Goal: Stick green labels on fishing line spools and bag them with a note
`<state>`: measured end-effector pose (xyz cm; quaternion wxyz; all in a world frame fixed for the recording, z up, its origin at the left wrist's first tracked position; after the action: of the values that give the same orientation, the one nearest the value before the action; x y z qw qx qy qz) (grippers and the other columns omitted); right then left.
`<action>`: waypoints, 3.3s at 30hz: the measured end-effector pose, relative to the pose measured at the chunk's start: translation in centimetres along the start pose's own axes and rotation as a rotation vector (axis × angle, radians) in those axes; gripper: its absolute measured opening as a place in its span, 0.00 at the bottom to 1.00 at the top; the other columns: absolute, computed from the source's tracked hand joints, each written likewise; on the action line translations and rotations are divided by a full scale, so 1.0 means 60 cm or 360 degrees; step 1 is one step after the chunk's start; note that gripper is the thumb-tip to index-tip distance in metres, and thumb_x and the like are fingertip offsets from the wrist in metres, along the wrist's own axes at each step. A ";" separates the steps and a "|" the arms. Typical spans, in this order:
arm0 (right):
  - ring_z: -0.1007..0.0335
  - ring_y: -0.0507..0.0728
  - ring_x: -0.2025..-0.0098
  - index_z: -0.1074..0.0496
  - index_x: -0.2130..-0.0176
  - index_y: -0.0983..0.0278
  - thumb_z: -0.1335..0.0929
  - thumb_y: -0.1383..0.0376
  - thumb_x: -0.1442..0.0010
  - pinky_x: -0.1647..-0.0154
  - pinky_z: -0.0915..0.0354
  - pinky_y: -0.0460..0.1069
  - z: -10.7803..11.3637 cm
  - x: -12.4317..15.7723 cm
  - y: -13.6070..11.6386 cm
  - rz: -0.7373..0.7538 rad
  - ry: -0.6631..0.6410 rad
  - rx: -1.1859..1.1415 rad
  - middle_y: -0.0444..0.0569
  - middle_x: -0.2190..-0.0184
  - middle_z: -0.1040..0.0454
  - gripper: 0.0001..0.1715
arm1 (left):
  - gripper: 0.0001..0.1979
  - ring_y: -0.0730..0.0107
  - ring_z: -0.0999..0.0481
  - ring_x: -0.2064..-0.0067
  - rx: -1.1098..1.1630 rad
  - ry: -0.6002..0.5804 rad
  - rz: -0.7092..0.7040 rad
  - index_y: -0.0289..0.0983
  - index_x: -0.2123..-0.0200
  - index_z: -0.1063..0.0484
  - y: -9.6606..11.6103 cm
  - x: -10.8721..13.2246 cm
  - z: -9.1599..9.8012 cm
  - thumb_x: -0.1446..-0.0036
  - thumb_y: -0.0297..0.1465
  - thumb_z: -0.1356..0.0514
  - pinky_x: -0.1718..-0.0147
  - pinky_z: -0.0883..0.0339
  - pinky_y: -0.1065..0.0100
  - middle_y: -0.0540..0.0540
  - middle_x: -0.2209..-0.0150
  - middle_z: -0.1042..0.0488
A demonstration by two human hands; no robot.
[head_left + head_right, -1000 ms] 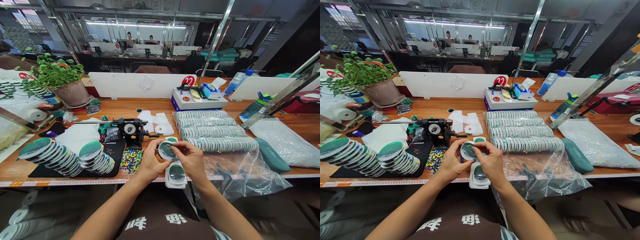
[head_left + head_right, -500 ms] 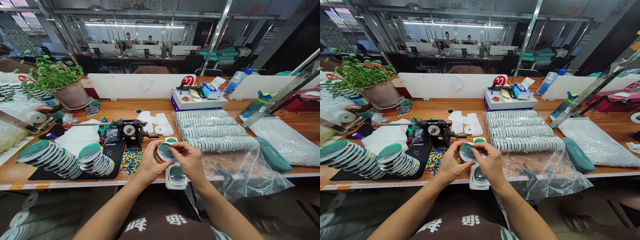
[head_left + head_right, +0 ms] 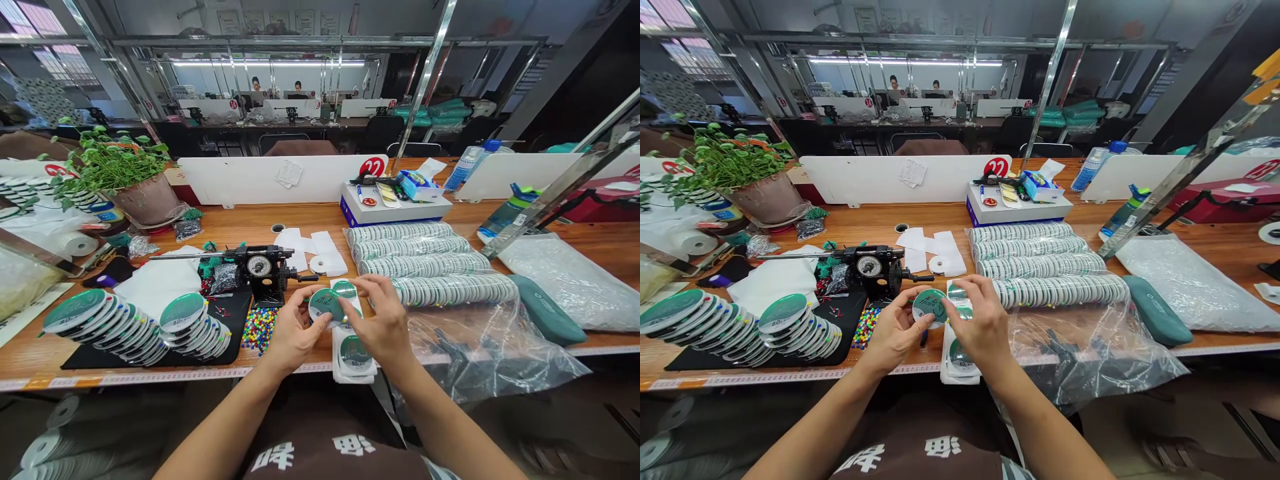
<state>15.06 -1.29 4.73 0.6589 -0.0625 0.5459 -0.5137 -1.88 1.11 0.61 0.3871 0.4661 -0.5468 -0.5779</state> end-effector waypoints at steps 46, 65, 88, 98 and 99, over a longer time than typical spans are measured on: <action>0.28 0.63 0.56 0.30 0.49 0.73 0.42 0.51 0.25 0.51 0.34 0.57 -0.005 0.129 0.079 0.0904 -0.0591 0.0638 0.59 0.56 0.26 0.28 | 0.28 0.49 0.23 0.54 -0.2230 0.1178 0.0044 0.32 0.59 0.25 0.184 0.161 0.302 0.52 0.49 0.27 0.51 0.29 0.53 0.40 0.60 0.23; 0.30 0.59 0.51 0.26 0.51 0.66 0.29 0.66 0.33 0.51 0.30 0.55 0.023 0.090 0.053 0.0561 -0.0353 0.0287 0.55 0.53 0.26 0.11 | 0.32 0.66 0.25 0.79 -0.0541 -0.0144 0.0658 0.32 0.67 0.25 -0.062 -0.014 0.003 0.34 0.55 0.51 0.80 0.32 0.68 0.41 0.75 0.23; 0.24 0.56 0.68 0.20 0.63 0.63 0.27 0.61 0.41 0.67 0.33 0.49 -0.018 -0.066 0.166 -0.0395 -0.0595 -0.0254 0.48 0.69 0.20 0.08 | 0.16 0.65 0.25 0.71 -0.0503 0.0065 0.0258 0.35 0.68 0.29 -0.102 -0.120 -0.016 0.44 0.44 0.39 0.72 0.32 0.67 0.44 0.71 0.24; 0.26 0.55 0.69 0.19 0.63 0.62 0.28 0.59 0.40 0.68 0.34 0.48 -0.007 -0.057 0.161 -0.0449 -0.0669 -0.0446 0.47 0.69 0.21 0.10 | 0.15 0.55 0.29 0.45 -0.1209 0.0218 -0.0417 0.33 0.46 0.29 0.005 -0.094 -0.053 0.32 0.28 0.48 0.43 0.37 0.54 0.35 0.47 0.28; 0.26 0.54 0.68 0.19 0.63 0.62 0.29 0.60 0.39 0.68 0.34 0.48 -0.009 -0.057 0.159 -0.0413 -0.0692 -0.0440 0.46 0.69 0.21 0.09 | 0.14 0.57 0.29 0.46 -0.1199 0.0203 -0.0498 0.34 0.47 0.29 0.015 -0.095 -0.055 0.31 0.31 0.48 0.44 0.36 0.55 0.36 0.49 0.27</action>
<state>20.86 5.94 0.63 0.6744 -0.3299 0.4441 -0.4890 2.73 5.59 2.30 0.4711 0.4042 -0.1946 -0.7595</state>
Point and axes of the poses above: each hand's wrist, its own x-axis away from the middle knuckle, its own z-axis out of the back of the hand, y = z × x, the point moved 6 cm from there along -x, towards the middle knuckle
